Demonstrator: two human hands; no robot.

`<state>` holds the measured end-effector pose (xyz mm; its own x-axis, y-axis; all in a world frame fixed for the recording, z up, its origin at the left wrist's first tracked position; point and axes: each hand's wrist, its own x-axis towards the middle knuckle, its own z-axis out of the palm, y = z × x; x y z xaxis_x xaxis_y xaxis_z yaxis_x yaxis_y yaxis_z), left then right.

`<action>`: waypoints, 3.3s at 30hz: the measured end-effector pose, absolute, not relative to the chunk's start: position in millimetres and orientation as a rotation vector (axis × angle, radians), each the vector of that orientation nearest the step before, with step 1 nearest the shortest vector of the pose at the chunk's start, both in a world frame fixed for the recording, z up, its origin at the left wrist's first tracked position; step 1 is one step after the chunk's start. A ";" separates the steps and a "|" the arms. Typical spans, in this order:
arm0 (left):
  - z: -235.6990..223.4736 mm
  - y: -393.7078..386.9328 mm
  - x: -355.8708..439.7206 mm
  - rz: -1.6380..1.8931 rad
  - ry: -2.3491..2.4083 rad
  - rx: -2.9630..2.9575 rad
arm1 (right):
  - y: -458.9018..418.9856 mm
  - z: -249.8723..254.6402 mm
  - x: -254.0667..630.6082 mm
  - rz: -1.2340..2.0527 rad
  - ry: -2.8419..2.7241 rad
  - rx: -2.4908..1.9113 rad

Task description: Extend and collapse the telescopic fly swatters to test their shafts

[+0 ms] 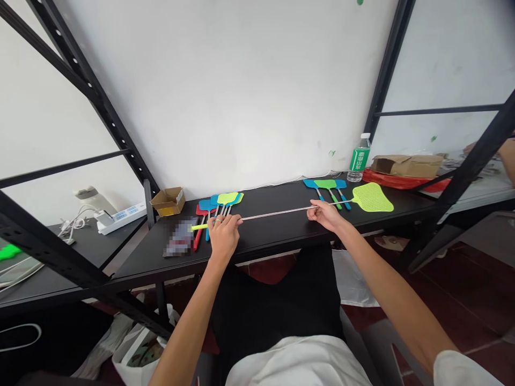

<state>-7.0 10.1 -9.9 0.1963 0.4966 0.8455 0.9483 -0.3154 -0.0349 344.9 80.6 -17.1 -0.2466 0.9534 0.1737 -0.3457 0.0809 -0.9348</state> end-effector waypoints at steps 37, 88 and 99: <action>4.1 13.7 -23.5 -2.334 -1.505 -2.962 | 76.8 -15.4 345.3 1.457 -1.325 -0.649; -2.0 21.8 -1.4 -2.895 -1.838 -2.166 | 78.0 -17.7 344.6 1.417 -1.419 -0.724; -1.6 22.4 0.1 -3.133 -1.783 -1.789 | 78.1 -18.9 345.0 1.411 -1.456 -0.737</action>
<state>0.1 22.4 -1.6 -0.3119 0.9235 0.2233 -0.2796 -0.3138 0.9074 345.0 78.1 -18.9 -0.3721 0.9030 0.2150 -0.1870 0.1539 -0.9702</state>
